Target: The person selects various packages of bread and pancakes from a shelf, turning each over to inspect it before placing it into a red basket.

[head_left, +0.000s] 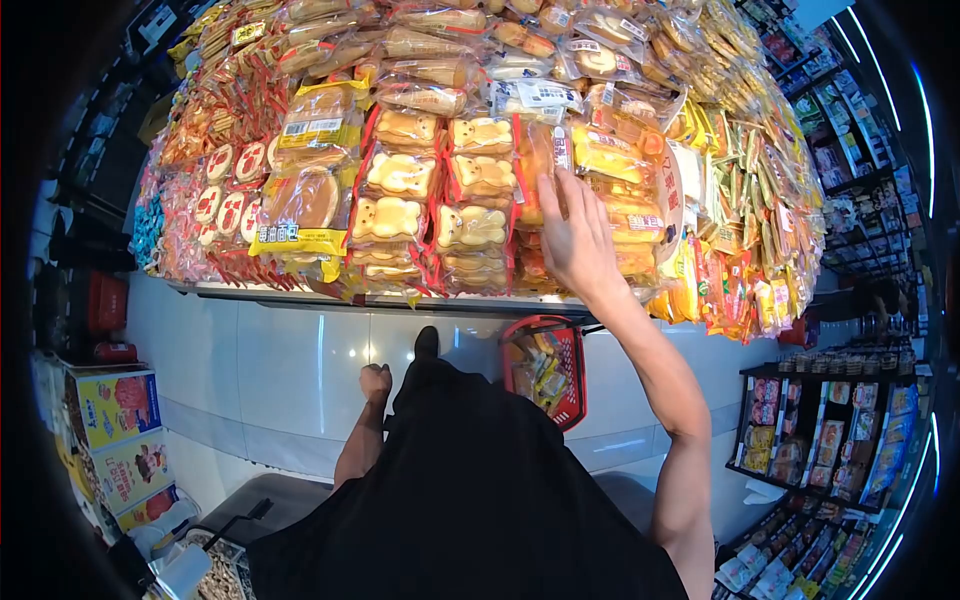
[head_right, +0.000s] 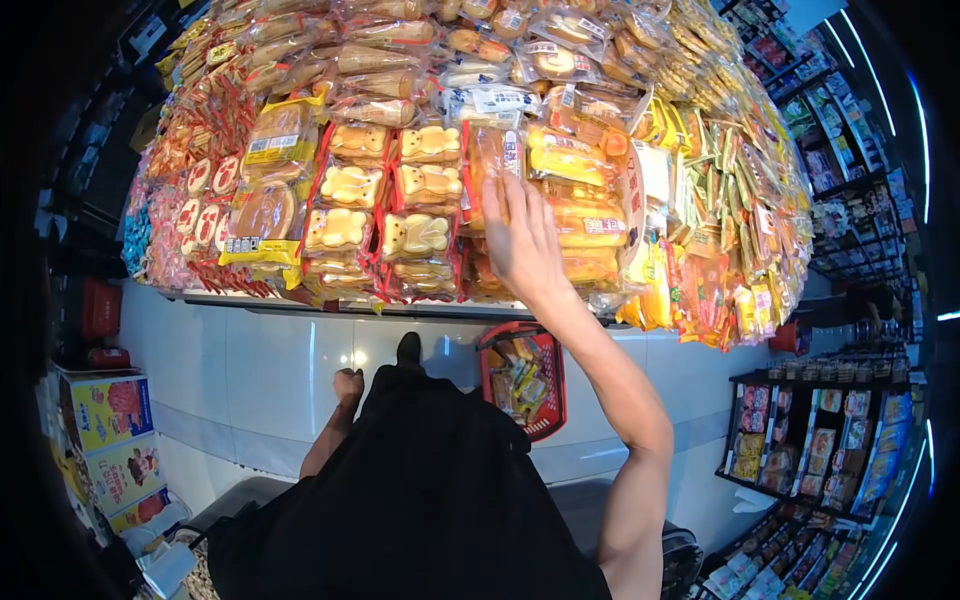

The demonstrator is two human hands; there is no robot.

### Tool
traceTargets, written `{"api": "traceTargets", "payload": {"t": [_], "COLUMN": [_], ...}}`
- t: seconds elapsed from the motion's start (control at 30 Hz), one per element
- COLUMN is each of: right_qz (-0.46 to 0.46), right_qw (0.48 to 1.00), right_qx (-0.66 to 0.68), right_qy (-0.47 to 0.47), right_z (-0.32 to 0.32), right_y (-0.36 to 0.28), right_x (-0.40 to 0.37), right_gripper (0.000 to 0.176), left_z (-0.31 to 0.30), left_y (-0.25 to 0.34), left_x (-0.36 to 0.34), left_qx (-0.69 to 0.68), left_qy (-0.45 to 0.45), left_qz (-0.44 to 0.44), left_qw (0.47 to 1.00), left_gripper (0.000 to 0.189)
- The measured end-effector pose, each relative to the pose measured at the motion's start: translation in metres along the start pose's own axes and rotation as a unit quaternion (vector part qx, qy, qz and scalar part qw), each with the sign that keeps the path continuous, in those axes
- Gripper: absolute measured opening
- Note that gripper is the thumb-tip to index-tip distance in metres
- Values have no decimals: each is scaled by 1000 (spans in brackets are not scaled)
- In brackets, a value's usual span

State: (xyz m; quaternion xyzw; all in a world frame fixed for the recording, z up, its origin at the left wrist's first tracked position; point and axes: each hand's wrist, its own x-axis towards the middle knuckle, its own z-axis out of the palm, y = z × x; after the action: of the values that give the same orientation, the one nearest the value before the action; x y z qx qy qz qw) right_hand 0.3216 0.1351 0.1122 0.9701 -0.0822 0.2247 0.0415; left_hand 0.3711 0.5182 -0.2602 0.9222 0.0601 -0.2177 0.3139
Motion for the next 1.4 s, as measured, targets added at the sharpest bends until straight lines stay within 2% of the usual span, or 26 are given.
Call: {"api": "traceTargets", "payload": {"t": [0.03, 0.13, 0.37, 0.53, 0.77, 0.83, 0.87, 0.9, 0.93, 0.97, 1.03, 1.1, 1.17, 1.23, 1.27, 1.33, 1.37, 1.4], "right_qz": [-23, -43, -26, 17, 76, 172, 211, 212, 260, 305, 277, 251, 215, 107, 113, 118, 131, 155], "right_qw": [999, 995, 988, 973, 951, 932, 916, 916, 878, 831, 845, 855, 887, 903, 897, 886, 886, 866], "right_qx": [12, 27, 36, 105, 120, 134, 162, 163, 244, 322, 291, 258, 190, 218, 266, 352, 344, 390], "right_qy": [45, 90, 145, 205, 274, 290, 299, 299, 319, 336, 354, 374, 362, 354, 335, 277, 281, 273], "right_z": [3, 9, -2, -14, -33, -40, -46, -56, -69, -77, -86, -96, -107, -109, -110, -108, -105, -104], "right_y": [2, 6, 18, 32, 57, 64, 65, 60, 54, 48, 43, 30, 5, -9, -21, -35, -39, -43], "right_x": [-2, -7, -4, 11, 25, 20, 16, 13, 8, 0, -23, -47, -67, -88, -99, -131, -146, -157], "right_gripper": [58, 52, 40, 35, 22, 18, 16, 16, 16, 16, 16, 17, 16, 16, 15, 16, 16, 16], "left_z": [0, -2, -2, 0, -3, -12, -20, -31, -49, -65, -94, -125, -147, -157, -153, -143, -136, -127], "left_y": [1, 3, -4, -2, 25, 43, 53, 69, 93, 117, 165, 221, 272, 315, 326, 336, 335, 333], "left_x": [-1, -4, 1, 3, 12, 12, 12, 7, -2, -15, -44, -83, -118, -154, -171, -198, -200, -201], "left_qx": [0, 4, 35, 29, -15, -31, -71, -112, -107, -106, -139, -245, -287, -348, -341, -500, -491, -531], "left_qy": [1, 20, -17, -21, 8, 13, -48, -109, -192, -192, -372, -537, -623, -653, -660, -618, -629, -621], "left_qz": [0, -3, 2, -4, 63, 73, 81, 88, 99, 97, 202, 182, 251, 306, 304, 264, 259, 212], "left_qw": [1000, 1000, 999, 999, 998, 997, 993, 984, 971, 971, 895, 786, 683, 599, 596, 546, 544, 536], "left_gripper": [28, 28, 29, 28, 37, 42, 46, 50, 51, 51, 38, 14, 44, 66, 66, 77, 77, 73]}}
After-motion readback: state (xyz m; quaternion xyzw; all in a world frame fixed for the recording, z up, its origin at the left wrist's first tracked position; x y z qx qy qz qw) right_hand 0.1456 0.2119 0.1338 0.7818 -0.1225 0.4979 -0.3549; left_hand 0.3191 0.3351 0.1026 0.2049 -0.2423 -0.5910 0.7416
